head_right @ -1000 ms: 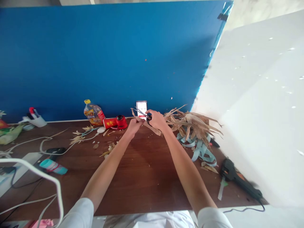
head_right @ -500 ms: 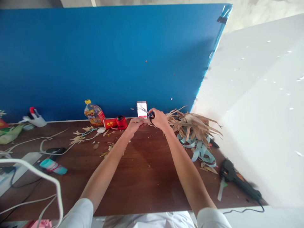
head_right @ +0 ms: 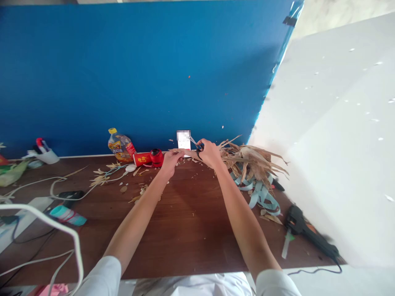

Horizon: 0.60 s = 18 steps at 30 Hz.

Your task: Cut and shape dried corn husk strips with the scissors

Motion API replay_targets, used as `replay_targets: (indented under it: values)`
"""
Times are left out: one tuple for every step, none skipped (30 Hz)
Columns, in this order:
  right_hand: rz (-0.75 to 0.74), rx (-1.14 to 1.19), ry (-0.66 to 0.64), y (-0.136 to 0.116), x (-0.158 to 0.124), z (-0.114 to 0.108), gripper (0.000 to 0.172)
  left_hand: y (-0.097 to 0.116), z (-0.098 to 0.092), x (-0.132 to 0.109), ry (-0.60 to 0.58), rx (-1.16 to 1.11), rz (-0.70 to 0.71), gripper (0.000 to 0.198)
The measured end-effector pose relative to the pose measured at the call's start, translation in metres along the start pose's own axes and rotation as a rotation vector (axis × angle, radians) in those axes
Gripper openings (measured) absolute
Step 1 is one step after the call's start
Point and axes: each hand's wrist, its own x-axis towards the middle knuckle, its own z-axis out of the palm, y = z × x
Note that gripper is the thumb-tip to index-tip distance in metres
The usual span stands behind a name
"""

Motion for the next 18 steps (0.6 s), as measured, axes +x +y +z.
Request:
replay_targets:
  values:
    - [-0.004, 0.019, -0.032, -0.001, 0.000, 0.000, 0.039, 0.000, -0.002, 0.001, 0.029, -0.011, 0.002, 0.013]
    - [-0.016, 0.042, -0.072, -0.002, -0.001, 0.001, 0.041, 0.000, -0.003, 0.003, 0.052, -0.028, 0.004, 0.013]
    - [-0.032, 0.067, -0.116, -0.003, -0.002, 0.002, 0.042, 0.001, -0.003, 0.003, 0.068, -0.048, 0.007, 0.014]
    - [-0.046, 0.091, -0.162, -0.004, -0.003, 0.004, 0.044, 0.001, -0.003, 0.004, 0.080, -0.070, 0.009, 0.014]
    - [-0.057, 0.112, -0.206, -0.006, -0.004, 0.005, 0.045, 0.001, -0.002, 0.003, 0.087, -0.092, 0.011, 0.014]
    - [-0.067, 0.129, -0.245, -0.008, -0.005, 0.007, 0.046, 0.001, 0.000, 0.003, 0.087, -0.116, 0.010, 0.013]
    - [-0.077, 0.139, -0.274, -0.010, -0.006, 0.009, 0.047, 0.000, 0.002, 0.002, 0.080, -0.142, 0.006, 0.012]
    - [-0.088, 0.144, -0.292, -0.012, -0.007, 0.010, 0.049, 0.000, 0.004, 0.000, 0.069, -0.168, 0.000, 0.012]
    - [-0.101, 0.146, -0.300, -0.015, -0.008, 0.012, 0.050, -0.001, 0.007, -0.001, 0.062, -0.191, -0.006, 0.011]
    - [-0.108, 0.143, -0.298, -0.017, -0.009, 0.013, 0.051, -0.002, 0.009, -0.002, 0.060, -0.210, -0.014, 0.011]
    - [-0.111, 0.142, -0.296, -0.019, -0.010, 0.014, 0.051, -0.002, 0.012, -0.003, 0.068, -0.224, -0.018, 0.010]
    - [-0.110, 0.143, -0.298, -0.021, -0.011, 0.015, 0.051, -0.003, 0.013, -0.003, 0.084, -0.234, -0.014, 0.009]
    - [-0.106, 0.148, -0.306, -0.023, -0.012, 0.016, 0.051, -0.003, 0.015, -0.004, 0.106, -0.242, 0.000, 0.008]
    - [-0.104, 0.156, -0.319, -0.024, -0.012, 0.016, 0.053, -0.003, 0.015, -0.004, 0.124, -0.248, 0.021, 0.008]
    - [-0.102, 0.162, -0.335, -0.026, -0.013, 0.017, 0.054, -0.002, 0.015, -0.005, 0.142, -0.254, 0.049, 0.007]
    - [-0.103, 0.161, -0.349, -0.027, -0.013, 0.017, 0.054, -0.001, 0.015, -0.005, 0.158, -0.255, 0.078, 0.006]
    - [-0.104, 0.153, -0.358, -0.028, -0.014, 0.017, 0.053, 0.000, 0.014, -0.005, 0.171, -0.246, 0.100, 0.005]
    - [-0.102, 0.139, -0.358, -0.029, -0.014, 0.018, 0.050, 0.001, 0.012, -0.005, 0.180, -0.226, 0.110, 0.006]
